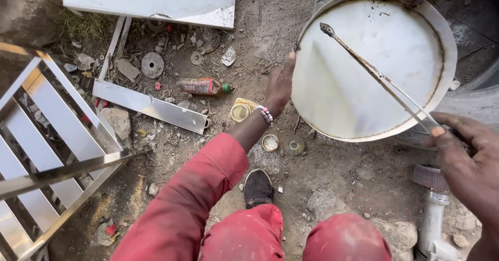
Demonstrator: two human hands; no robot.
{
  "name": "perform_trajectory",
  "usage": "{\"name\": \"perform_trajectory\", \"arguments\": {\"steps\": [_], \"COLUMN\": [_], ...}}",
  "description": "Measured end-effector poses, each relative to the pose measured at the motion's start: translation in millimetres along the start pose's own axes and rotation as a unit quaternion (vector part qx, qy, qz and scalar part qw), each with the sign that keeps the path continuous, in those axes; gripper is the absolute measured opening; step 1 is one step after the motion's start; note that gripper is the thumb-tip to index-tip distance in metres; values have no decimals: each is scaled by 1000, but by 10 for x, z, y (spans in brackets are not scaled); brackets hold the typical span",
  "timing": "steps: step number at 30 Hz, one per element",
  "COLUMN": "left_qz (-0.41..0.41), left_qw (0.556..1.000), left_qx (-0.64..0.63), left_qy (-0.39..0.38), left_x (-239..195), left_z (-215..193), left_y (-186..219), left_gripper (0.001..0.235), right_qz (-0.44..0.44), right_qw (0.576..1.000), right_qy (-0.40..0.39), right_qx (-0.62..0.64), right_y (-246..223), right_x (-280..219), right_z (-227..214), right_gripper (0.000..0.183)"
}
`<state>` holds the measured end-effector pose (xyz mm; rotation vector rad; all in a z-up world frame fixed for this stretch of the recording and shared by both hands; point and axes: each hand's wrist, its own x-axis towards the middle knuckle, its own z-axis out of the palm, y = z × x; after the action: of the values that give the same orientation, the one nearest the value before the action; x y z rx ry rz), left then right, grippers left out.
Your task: Grinding the edges of a metal wok and applying a cleaning or polishing substance to its interior using a metal rod.
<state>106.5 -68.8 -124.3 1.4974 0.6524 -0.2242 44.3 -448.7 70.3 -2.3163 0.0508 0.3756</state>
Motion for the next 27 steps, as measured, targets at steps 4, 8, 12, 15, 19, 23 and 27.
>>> {"name": "perform_trajectory", "arguments": {"steps": [4, 8, 12, 15, 19, 23, 27], "left_qz": [5, 49, -3, -10, -22, 220, 330], "left_qw": [998, 993, 991, 992, 976, 870, 773], "left_qx": [10, 78, 99, 92, 167, 405, 502], "left_qy": [62, 70, 84, 86, 138, 174, 204], "left_x": [-69, -440, -1178, -1689, -2320, -2485, -1610], "left_z": [8, -301, -729, -1019, -1259, -1503, -1667], "left_y": [49, 273, 721, 1119, 2023, 2348, 2727], "left_gripper": [71, 69, 64, 58, 53, 56, 51], "right_qz": [77, 117, 164, 198, 217, 200, 245], "right_qw": [993, 991, 982, 976, 971, 975, 957], "right_qy": [-5, -30, -22, -58, -62, -34, -48], "right_qx": [92, 63, 85, 70, 74, 90, 149], "right_y": [-205, -407, -874, -1477, -2075, -1800, -1096], "right_x": [-347, -743, -1009, -1009, -1107, -1399, -1601], "right_z": [-289, -746, -1030, -1222, -1495, -1826, -2210], "right_gripper": [40, 50, 48, 48, 51, 45, 53]}}
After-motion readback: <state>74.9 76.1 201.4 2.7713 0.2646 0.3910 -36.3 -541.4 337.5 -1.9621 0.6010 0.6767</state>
